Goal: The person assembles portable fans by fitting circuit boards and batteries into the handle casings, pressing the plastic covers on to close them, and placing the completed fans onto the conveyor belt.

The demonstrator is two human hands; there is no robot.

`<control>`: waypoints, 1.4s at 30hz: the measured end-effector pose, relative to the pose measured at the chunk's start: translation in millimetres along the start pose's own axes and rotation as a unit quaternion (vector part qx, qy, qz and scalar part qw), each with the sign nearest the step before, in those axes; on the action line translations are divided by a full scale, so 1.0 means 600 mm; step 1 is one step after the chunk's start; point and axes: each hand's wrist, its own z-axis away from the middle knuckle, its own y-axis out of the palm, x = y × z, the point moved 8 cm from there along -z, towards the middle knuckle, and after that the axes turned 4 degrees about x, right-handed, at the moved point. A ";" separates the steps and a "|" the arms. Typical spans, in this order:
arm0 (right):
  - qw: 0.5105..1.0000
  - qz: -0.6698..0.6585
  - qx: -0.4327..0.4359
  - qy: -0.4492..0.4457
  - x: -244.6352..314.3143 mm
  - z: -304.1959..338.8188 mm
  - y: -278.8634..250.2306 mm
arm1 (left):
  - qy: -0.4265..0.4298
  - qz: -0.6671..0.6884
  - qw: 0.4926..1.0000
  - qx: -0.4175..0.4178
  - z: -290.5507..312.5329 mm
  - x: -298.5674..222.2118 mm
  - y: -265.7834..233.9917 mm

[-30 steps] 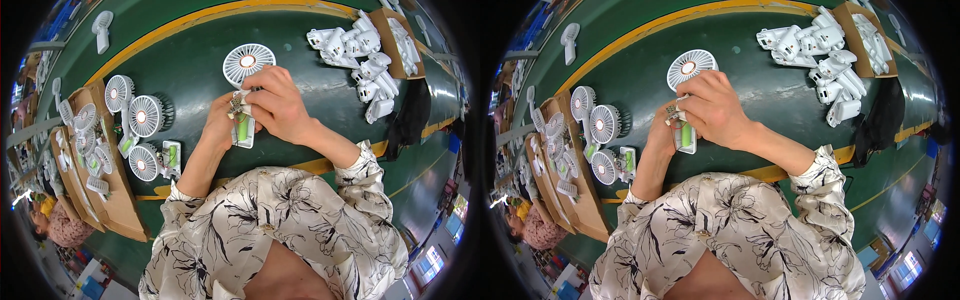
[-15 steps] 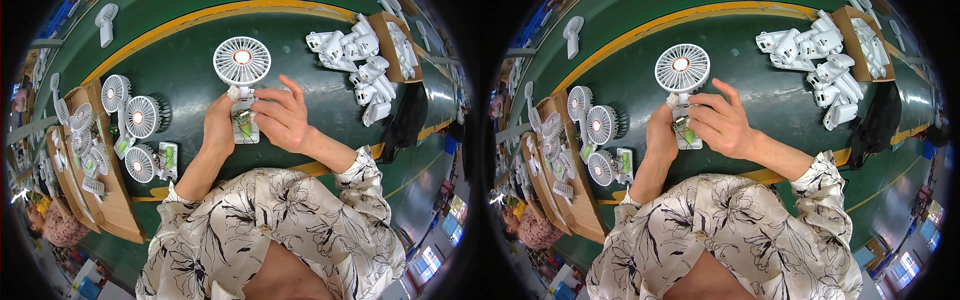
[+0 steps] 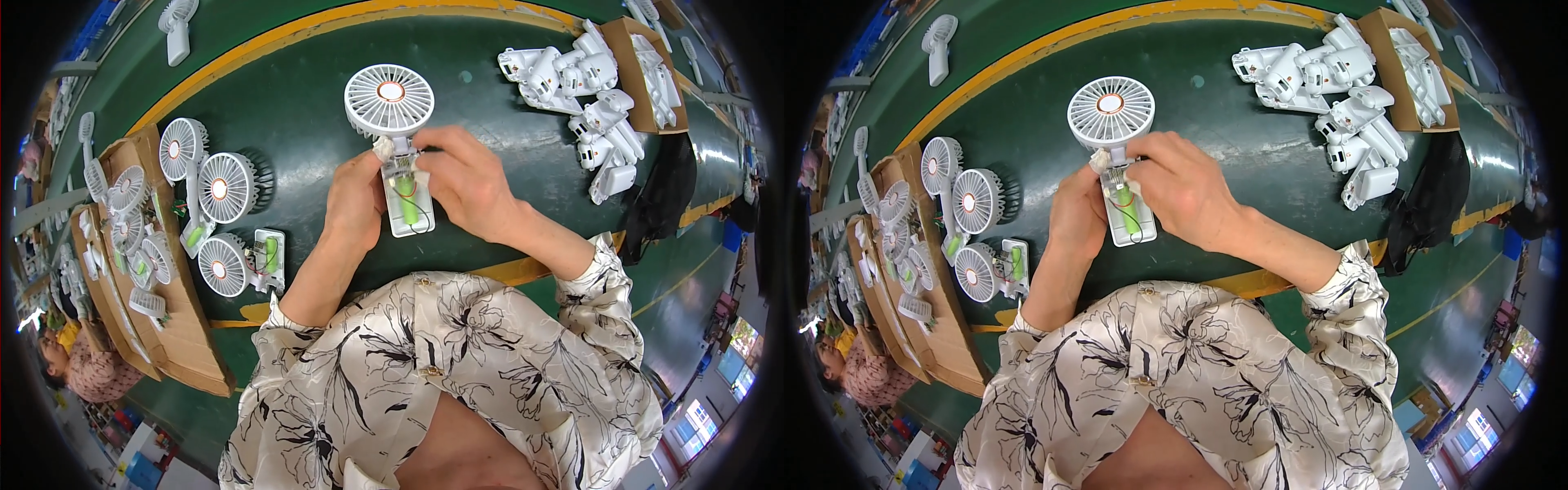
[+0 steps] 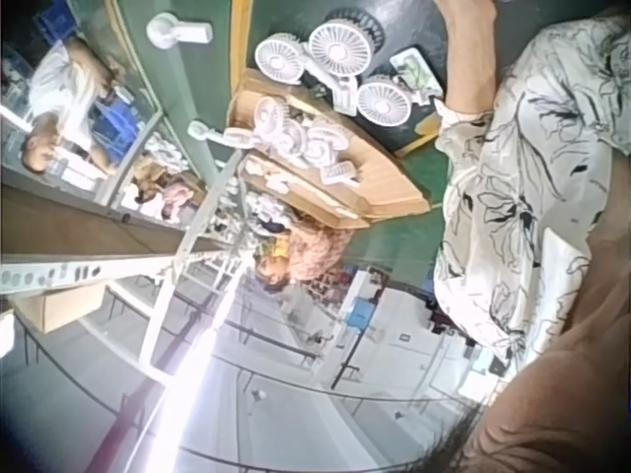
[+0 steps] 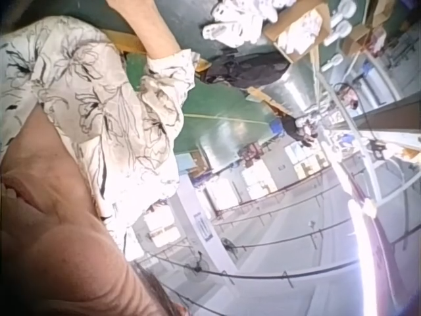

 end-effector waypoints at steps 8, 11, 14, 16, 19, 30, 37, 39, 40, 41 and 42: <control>0.994 -0.075 0.054 0.051 -0.022 -0.017 -0.001 | -0.027 0.043 0.998 0.041 0.008 -0.001 0.013; 0.994 -0.075 0.068 0.049 -0.021 -0.020 0.000 | -0.029 0.050 0.997 0.060 0.009 0.000 0.013; 0.993 -0.080 0.073 0.046 -0.021 -0.023 0.002 | -0.031 0.052 0.996 0.062 0.008 -0.001 0.012; 0.993 -0.085 0.075 0.045 -0.021 -0.023 0.004 | -0.032 0.054 0.996 0.060 0.007 -0.001 0.012; 0.990 -0.102 0.076 0.053 -0.023 -0.023 0.005 | -0.039 0.064 0.996 0.056 0.007 0.000 0.010; 0.993 -0.055 0.096 0.047 -0.022 -0.020 0.010 | -0.036 0.058 0.996 0.063 0.006 0.000 0.010; 0.996 -0.046 0.076 0.028 -0.017 -0.019 0.009 | -0.034 0.047 0.996 0.064 0.009 -0.005 0.012; 0.996 -0.041 0.073 0.026 -0.017 -0.019 0.010 | -0.025 0.048 0.997 0.059 0.009 -0.005 0.010; 0.996 -0.041 0.072 0.025 -0.017 -0.018 0.010 | -0.024 0.048 0.997 0.059 0.010 -0.007 0.011; 0.996 -0.042 0.071 0.026 -0.016 -0.017 0.010 | -0.028 0.045 0.997 0.063 0.012 -0.008 0.013; 0.996 -0.042 0.069 0.027 -0.016 -0.016 0.010 | -0.032 0.042 0.996 0.066 0.014 -0.008 0.015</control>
